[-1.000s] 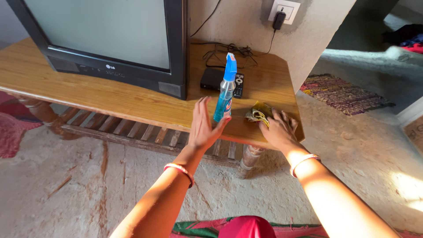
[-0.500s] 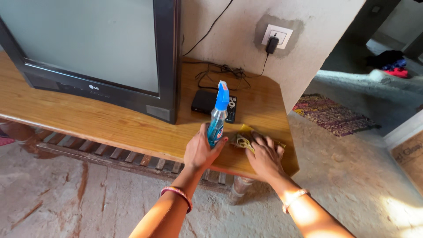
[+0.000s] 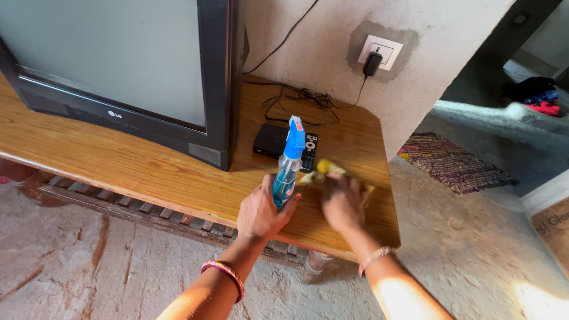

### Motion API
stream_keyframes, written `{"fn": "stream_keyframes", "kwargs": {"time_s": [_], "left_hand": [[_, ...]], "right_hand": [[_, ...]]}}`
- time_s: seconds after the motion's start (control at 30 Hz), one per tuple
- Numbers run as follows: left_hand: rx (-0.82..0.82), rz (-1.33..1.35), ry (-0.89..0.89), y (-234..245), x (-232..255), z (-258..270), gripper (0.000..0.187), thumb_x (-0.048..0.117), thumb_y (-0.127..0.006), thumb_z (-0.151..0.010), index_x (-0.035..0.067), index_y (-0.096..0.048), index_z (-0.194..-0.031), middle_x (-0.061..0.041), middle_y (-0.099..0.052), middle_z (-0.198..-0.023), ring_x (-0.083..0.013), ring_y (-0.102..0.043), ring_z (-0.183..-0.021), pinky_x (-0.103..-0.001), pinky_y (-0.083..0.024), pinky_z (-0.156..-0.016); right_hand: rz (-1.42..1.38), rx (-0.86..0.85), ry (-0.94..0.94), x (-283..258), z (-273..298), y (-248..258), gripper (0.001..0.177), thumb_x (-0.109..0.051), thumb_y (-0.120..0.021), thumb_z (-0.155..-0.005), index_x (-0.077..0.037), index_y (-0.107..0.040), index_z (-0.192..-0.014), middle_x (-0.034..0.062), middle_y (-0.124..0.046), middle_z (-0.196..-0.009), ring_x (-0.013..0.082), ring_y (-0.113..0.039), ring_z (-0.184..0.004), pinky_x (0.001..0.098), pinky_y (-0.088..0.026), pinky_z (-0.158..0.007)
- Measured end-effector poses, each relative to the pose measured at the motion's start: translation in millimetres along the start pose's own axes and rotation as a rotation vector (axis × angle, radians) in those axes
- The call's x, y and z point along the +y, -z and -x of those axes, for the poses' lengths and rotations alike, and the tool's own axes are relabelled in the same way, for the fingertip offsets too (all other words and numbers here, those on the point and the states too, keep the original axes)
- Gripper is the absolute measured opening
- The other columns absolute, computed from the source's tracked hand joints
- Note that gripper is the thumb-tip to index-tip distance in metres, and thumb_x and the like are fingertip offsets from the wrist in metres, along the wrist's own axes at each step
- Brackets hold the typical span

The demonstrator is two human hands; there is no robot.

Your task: The person wipes the side of a wooden bed frame with a cloth, then sprays cleaner onto the cloth and continues wiping. The person moves to a wooden TV stand and wipes its surface with the same cloth and cleaner.

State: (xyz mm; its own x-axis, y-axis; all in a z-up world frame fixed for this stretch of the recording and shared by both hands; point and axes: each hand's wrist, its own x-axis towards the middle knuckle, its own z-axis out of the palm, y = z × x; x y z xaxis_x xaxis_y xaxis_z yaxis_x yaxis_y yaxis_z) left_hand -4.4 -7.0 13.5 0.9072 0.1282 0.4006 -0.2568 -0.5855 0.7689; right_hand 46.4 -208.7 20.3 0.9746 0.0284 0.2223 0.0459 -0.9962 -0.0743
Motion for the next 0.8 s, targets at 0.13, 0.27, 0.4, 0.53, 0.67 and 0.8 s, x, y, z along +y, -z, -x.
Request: {"fn": "stream_keyframes", "kwargs": {"time_s": [0.13,0.27,0.4,0.53,0.67,0.8], "left_hand": [[0.002,0.000,-0.019,1.4,1.4,-0.6,0.052,0.052,-0.071,-0.085,0.011,-0.057,-0.113,-0.020,-0.073,-0.089,-0.0423,-0.069,-0.085,-0.052,-0.054,-0.072],[0.009,0.026,-0.005,0.6,0.2,1.0,0.051,0.051,-0.072,-0.084,0.012,-0.058,-0.112,-0.019,-0.073,-0.090,-0.0432,-0.069,-0.085,-0.053,-0.054,-0.071],[0.028,0.010,-0.021,-0.6,-0.6,1.8,0.052,0.053,-0.073,-0.084,0.010,-0.058,-0.110,-0.020,-0.073,-0.089,-0.0434,-0.069,-0.084,-0.053,-0.054,-0.070],[0.020,-0.003,-0.012,-0.5,-0.4,-0.1,0.053,0.053,-0.073,-0.084,0.010,-0.057,-0.110,-0.020,-0.072,-0.087,-0.0433,-0.069,-0.083,-0.053,-0.054,-0.070],[0.054,0.024,-0.039,-1.5,1.0,1.2,0.051,0.051,-0.074,-0.084,0.010,-0.057,-0.110,-0.021,-0.072,-0.087,-0.0436,-0.069,-0.082,-0.053,-0.054,-0.069],[0.045,0.004,-0.028,-2.8,-0.6,1.1,0.052,0.052,-0.073,-0.084,0.010,-0.057,-0.110,-0.020,-0.072,-0.087,-0.0438,-0.069,-0.082,-0.053,-0.054,-0.069]], "right_hand": [[0.042,-0.072,0.196,4.9,36.5,0.9,0.032,-0.032,-0.064,-0.092,-0.013,-0.073,-0.116,0.0039,-0.047,-0.147,0.0268,-0.040,-0.136,0.0587,-0.022,-0.116],[-0.021,-0.026,0.114,29.6,19.7,1.5,0.035,-0.031,-0.063,-0.091,-0.015,-0.073,-0.119,0.0084,-0.041,-0.154,0.0315,-0.034,-0.141,0.0596,-0.025,-0.110],[0.067,-0.039,0.031,53.5,-27.8,-7.6,0.040,-0.037,-0.053,-0.100,-0.012,-0.070,-0.127,0.0116,-0.046,-0.151,0.0332,-0.038,-0.140,0.0602,-0.028,-0.114],[-0.081,0.019,-0.158,66.4,-79.1,-27.8,0.045,-0.045,-0.050,-0.099,-0.015,-0.070,-0.124,0.0099,-0.046,-0.146,0.0332,-0.035,-0.137,0.0602,-0.026,-0.111],[0.000,0.165,-0.161,76.4,-118.2,-50.5,0.042,-0.048,-0.054,-0.095,-0.016,-0.075,-0.113,0.0098,-0.050,-0.142,0.0360,-0.039,-0.132,0.0624,-0.030,-0.106],[0.037,0.234,-0.064,75.6,-133.0,-64.5,0.037,-0.045,-0.057,-0.092,-0.017,-0.075,-0.109,0.0068,-0.054,-0.135,0.0348,-0.043,-0.129,0.0636,-0.035,-0.100]]}}
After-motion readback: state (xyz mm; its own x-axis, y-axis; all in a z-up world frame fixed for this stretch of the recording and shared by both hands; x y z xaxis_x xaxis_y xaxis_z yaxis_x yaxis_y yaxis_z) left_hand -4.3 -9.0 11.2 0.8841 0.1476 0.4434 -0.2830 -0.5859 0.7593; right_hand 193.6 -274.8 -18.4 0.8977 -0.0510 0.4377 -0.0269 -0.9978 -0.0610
